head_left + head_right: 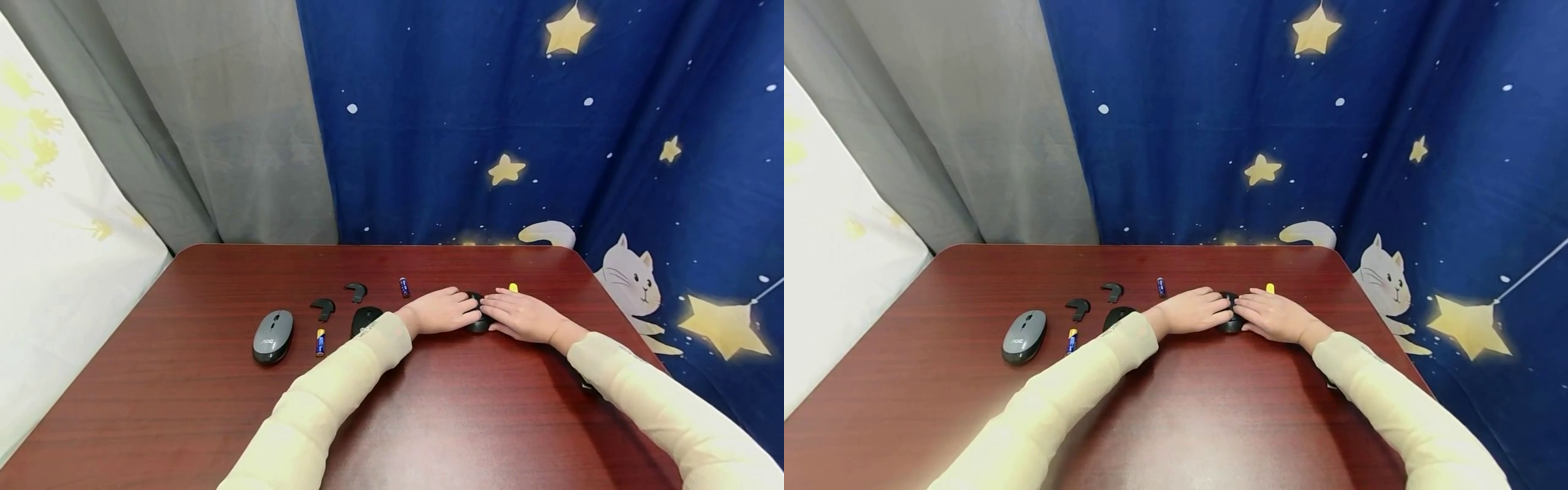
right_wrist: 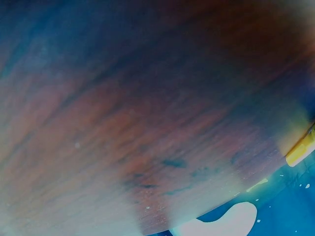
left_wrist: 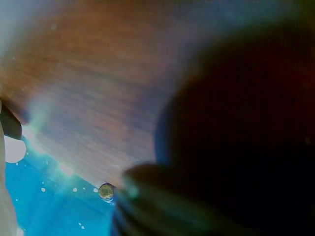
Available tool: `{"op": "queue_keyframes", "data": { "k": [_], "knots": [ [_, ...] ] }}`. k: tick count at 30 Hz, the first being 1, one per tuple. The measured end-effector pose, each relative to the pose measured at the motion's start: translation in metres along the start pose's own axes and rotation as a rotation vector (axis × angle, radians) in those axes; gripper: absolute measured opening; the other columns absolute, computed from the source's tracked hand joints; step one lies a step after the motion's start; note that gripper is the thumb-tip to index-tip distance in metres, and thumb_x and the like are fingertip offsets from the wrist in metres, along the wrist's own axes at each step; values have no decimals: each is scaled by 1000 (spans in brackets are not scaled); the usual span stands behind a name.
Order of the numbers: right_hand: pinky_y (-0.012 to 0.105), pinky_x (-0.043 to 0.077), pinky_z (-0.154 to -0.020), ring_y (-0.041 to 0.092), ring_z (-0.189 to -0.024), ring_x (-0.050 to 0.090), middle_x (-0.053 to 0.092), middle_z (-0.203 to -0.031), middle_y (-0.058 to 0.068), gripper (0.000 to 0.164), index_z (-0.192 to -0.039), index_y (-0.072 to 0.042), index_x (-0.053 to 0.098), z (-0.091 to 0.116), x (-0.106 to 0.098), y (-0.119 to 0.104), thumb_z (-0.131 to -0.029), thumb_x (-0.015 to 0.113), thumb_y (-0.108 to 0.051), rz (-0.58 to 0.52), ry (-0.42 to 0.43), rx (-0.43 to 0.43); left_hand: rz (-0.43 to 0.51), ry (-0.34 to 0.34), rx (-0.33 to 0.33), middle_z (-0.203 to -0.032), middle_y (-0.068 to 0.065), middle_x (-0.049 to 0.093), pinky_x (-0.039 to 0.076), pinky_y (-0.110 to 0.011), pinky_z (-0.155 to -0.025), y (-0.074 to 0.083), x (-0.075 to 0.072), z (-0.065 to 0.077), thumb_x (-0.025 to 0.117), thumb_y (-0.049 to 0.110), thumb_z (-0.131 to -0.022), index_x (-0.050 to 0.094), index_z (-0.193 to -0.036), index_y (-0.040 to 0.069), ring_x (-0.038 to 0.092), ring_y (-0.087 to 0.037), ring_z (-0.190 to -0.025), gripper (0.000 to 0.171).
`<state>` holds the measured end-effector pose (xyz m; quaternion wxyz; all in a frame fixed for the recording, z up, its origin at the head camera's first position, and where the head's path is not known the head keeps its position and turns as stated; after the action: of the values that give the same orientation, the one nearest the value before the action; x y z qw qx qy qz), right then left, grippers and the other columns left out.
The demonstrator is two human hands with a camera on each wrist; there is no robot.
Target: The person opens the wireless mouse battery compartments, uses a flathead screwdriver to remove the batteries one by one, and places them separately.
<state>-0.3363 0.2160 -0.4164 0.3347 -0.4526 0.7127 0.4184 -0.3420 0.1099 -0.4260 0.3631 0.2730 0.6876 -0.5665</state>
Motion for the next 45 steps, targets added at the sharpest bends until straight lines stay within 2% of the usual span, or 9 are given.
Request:
{"op": "queue_keyframes", "data": {
  "k": [3,6,11,15,24,31,39,45],
  "knots": [
    [51,47,-94,31,-109,62,65,-116,18,37,-118,5,63,0,-1,-1,-99,57,-26,9,10,-7,-32,9,4,-123,-5,55,43,-35,-91,0,-1,1,36,23,-106,52,-126,14,53,-22,-108,27],
    [51,46,-94,31,-110,61,65,-118,18,41,-120,6,63,0,-1,0,-104,47,-28,29,7,-2,-59,22,-2,-122,-4,55,42,-35,-91,-1,-1,1,35,23,-106,52,-127,13,53,-22,-107,29],
    [47,39,-104,31,-112,60,64,-121,19,48,-123,6,60,1,-2,1,-108,33,-30,74,-1,24,-78,45,-20,-123,-4,55,41,-36,-91,-2,-2,2,34,22,-105,52,-130,13,53,-22,-107,32],
    [44,33,-109,31,-113,59,63,-122,19,47,-125,7,59,2,-2,1,-108,32,-28,86,-3,39,-86,60,-29,-125,-4,56,41,-36,-92,-4,-2,3,33,21,-105,52,-131,13,54,-21,-108,33],
    [51,46,-95,32,-112,60,62,-122,21,49,-125,8,58,2,-2,1,-108,29,-28,113,30,47,-70,140,-41,-125,-5,57,41,-38,-94,-5,-6,7,33,20,-104,53,-129,10,55,-22,-108,33],
    [48,44,-98,33,-112,60,61,-123,21,48,-126,7,57,3,-2,1,-108,29,-28,133,38,66,-51,128,-41,-130,-7,56,39,-38,-99,-6,-7,10,34,18,-105,51,-134,9,53,-23,-114,35],
    [49,46,-95,33,-113,59,61,-124,22,47,-127,8,55,-1,-7,0,-108,28,-27,160,52,69,-79,206,-40,-128,-9,58,41,-38,-98,-8,-15,11,33,15,-104,52,-131,6,55,-23,-113,35],
    [50,47,-93,33,-112,59,60,-124,23,43,-126,10,55,-6,-15,1,-107,34,-23,167,95,55,-72,196,-49,-132,-10,56,40,-39,-101,-13,-24,14,34,14,-105,52,-133,6,54,-24,-116,35]
  ]
}}
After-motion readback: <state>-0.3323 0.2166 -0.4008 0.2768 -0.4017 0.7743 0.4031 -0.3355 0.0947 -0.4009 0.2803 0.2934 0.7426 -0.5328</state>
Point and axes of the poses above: each hand's wrist, its own z-axis away from the middle knuckle, its own x-axis out of the palm, y = z × x, the point moved 8 cm from there along -z, towards the middle knuckle
